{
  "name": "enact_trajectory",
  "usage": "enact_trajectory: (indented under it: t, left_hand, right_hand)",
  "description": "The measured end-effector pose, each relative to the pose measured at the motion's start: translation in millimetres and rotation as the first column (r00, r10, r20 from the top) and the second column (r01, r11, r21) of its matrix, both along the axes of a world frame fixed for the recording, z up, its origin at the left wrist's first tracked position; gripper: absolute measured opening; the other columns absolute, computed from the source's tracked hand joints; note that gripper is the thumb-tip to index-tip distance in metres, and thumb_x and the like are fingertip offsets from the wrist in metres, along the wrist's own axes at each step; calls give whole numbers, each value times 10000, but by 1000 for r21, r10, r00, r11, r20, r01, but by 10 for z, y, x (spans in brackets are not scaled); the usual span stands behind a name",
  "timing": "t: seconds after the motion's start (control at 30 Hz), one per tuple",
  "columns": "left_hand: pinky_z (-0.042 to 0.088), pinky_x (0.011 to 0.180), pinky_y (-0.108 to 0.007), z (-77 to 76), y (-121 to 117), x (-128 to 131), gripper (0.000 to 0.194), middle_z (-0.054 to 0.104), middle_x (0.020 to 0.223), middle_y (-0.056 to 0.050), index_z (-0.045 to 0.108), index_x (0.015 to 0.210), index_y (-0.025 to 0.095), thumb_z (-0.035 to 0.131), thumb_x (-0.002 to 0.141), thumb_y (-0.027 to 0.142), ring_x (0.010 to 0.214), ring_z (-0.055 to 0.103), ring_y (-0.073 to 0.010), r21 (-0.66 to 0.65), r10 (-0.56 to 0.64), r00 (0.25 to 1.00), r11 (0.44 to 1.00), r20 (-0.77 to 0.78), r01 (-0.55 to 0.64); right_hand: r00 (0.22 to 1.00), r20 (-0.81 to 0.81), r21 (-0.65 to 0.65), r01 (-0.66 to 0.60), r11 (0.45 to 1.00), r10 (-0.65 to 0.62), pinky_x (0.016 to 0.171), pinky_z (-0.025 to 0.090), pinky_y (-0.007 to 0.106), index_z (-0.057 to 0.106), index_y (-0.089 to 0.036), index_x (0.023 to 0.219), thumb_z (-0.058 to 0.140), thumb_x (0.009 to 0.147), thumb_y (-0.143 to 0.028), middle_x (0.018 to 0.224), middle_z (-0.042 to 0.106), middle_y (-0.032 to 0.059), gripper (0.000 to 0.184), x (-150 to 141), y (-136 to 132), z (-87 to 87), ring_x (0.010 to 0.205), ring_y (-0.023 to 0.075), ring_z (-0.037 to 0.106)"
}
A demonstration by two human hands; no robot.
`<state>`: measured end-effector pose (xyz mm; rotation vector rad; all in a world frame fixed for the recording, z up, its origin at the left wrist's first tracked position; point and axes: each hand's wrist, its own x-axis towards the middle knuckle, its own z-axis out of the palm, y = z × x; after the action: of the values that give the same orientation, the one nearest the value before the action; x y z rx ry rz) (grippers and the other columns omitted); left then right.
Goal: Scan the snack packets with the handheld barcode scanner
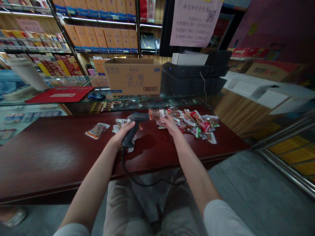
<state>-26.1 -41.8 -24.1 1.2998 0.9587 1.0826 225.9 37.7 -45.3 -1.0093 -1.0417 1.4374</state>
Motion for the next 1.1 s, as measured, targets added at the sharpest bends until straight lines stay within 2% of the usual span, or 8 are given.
enact_trajectory:
  t: [0.2,0.37,0.47,0.7,0.93,1.1]
  left_hand:
    - [367,483,-240,33,-4,41,612,615,577,-46,735,932,134,649,780,720,501,527,-139,-24,-11,997,1000,-81,9]
    - [352,485,-260,53,-16,67,592,608,580,-60,736,856,162,684,731,739,500,524,-155,-25,17,997,1000,-80,-19]
    - [352,494,-261,24,-1,63,589,607,583,-64,735,871,161,670,749,733,507,529,-160,-21,12,996,1000,-90,-14]
    - [338,521,-278,50,-16,91,617,592,571,-68,716,880,143,657,757,744,515,505,-162,8,-8,993,1000,-116,9]
    - [337,523,-277,60,-28,120,545,567,548,-56,731,867,198,590,815,722,512,483,-164,63,-29,990,997,-136,38]
    - [342,536,-288,31,-30,113,561,598,577,-60,720,864,157,669,776,708,525,510,-164,20,-6,995,1000,-103,8]
  right_hand:
    - [1000,-2,-24,-10,1000,10,473,522,202,511,-222,857,723,745,-213,705,668,-44,240,43,-5,26,559,121,673]
    - [999,-12,7,39,999,-39,391,395,164,524,-221,818,736,691,-246,633,603,-73,248,79,7,32,464,78,566]
    - [999,-18,19,42,999,-42,382,341,162,515,-222,788,739,669,-266,617,579,-79,257,89,15,25,444,63,513]
    - [999,-37,20,-25,999,25,395,302,173,490,-225,762,738,657,-283,620,569,-72,276,117,-8,44,453,60,482]
    - [998,-36,-8,-43,999,43,388,282,178,526,-228,786,769,677,-269,589,535,-73,270,83,-57,112,447,62,441]
    - [996,-40,4,-84,996,84,407,258,176,515,-216,797,755,678,-273,617,549,-69,274,99,-68,112,455,51,438]
